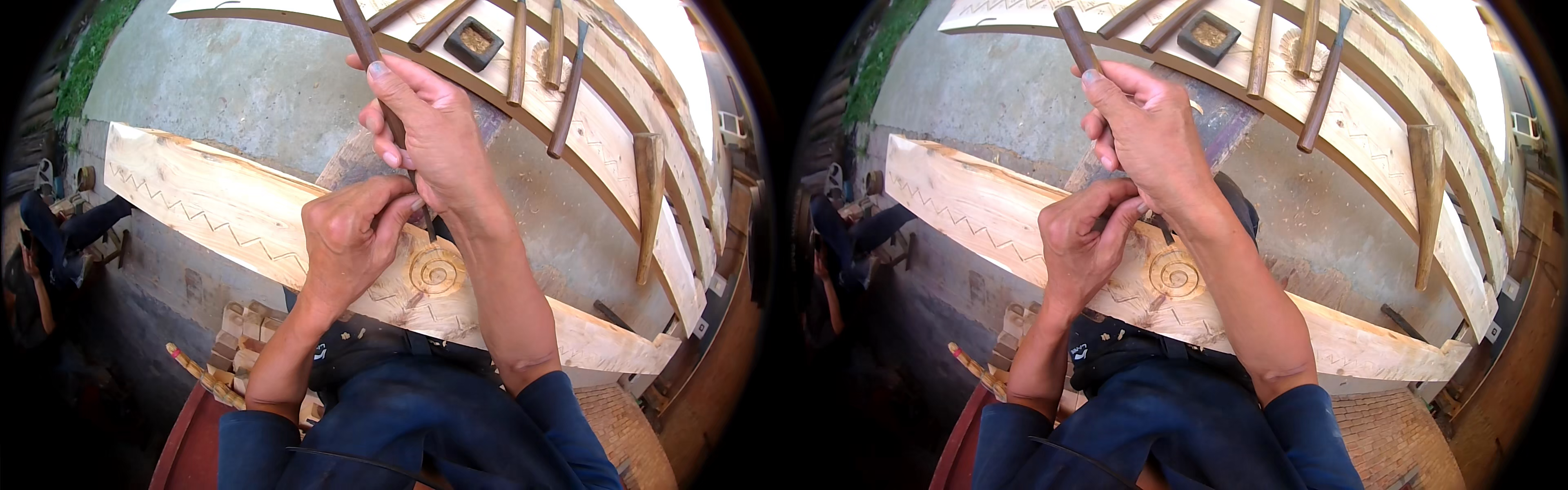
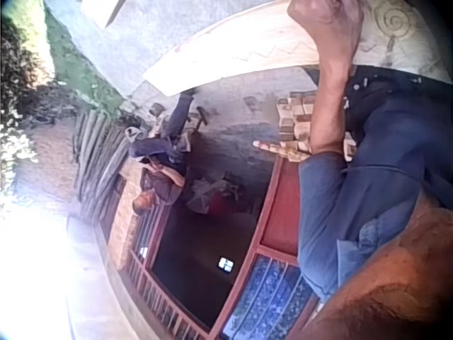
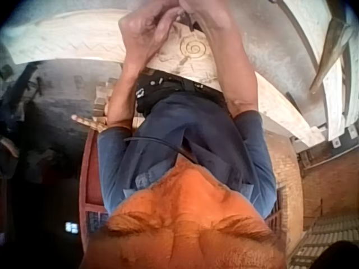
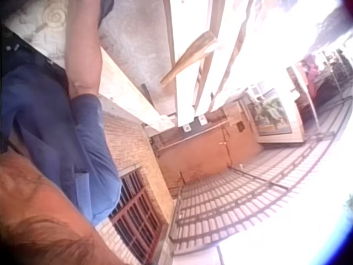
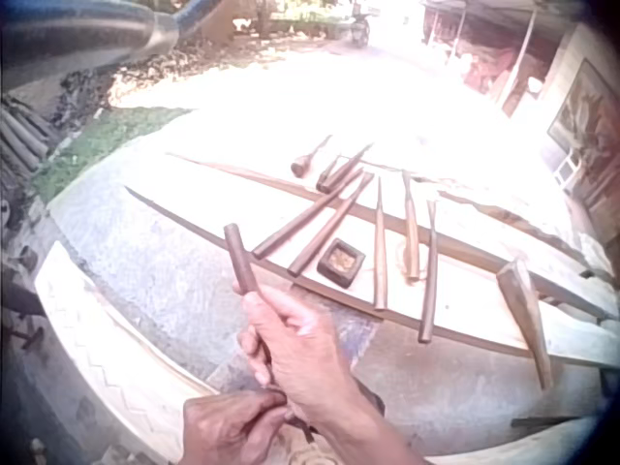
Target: The person carves a decorative zigzag pattern and a spiral design into a long wooden plank using a chisel and a wooden mallet. The person holds the chisel in place and strikes it with the mallet to remove wood shavings, gradually deepening the carved lines.
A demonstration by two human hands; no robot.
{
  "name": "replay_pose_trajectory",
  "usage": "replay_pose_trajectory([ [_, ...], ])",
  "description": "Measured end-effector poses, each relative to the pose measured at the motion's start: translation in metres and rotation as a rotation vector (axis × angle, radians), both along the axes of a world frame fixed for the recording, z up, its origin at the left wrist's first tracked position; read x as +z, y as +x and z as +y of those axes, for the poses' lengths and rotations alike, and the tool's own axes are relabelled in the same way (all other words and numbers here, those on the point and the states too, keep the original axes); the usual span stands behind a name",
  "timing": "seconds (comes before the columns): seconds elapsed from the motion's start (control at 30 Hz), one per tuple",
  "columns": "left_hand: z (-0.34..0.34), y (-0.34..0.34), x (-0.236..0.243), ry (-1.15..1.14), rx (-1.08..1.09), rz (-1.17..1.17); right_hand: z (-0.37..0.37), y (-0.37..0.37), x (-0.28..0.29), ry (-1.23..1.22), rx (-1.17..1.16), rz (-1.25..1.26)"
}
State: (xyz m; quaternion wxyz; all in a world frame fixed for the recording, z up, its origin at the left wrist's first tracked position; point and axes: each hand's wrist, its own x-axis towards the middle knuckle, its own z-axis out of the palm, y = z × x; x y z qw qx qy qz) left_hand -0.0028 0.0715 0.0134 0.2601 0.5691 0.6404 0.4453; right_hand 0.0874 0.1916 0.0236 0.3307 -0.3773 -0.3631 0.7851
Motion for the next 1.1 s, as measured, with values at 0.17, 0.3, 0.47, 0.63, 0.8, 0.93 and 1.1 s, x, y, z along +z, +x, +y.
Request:
replay_pose_trajectory([
  [0.17,-0.001,-0.002,0.004,-0.034,-0.009,-0.003,-0.005,-0.004,0.003,0.007,0.052,-0.079],
  [0.3,-0.003,-0.002,0.003,-0.062,0.010,0.056,-0.005,-0.008,0.005,-0.040,0.069,-0.151],
  [0.47,-0.003,-0.001,0.001,-0.021,0.037,-0.018,-0.003,0.002,0.013,-0.067,0.070,-0.052],
  [0.63,-0.009,-0.002,-0.003,0.004,0.151,-0.299,0.019,0.047,0.057,0.151,0.054,0.012],
  [0.8,-0.014,-0.007,-0.002,0.014,0.155,-0.395,-0.009,0.039,0.068,0.620,-0.204,-0.085],
  [0.93,-0.025,-0.005,-0.002,0.112,0.281,-0.440,-0.055,0.039,0.078,1.013,-0.122,-0.236],
  [1.1,-0.058,-0.011,0.013,0.317,0.244,0.034,-0.101,0.036,0.079,1.222,-0.003,-0.136],
])
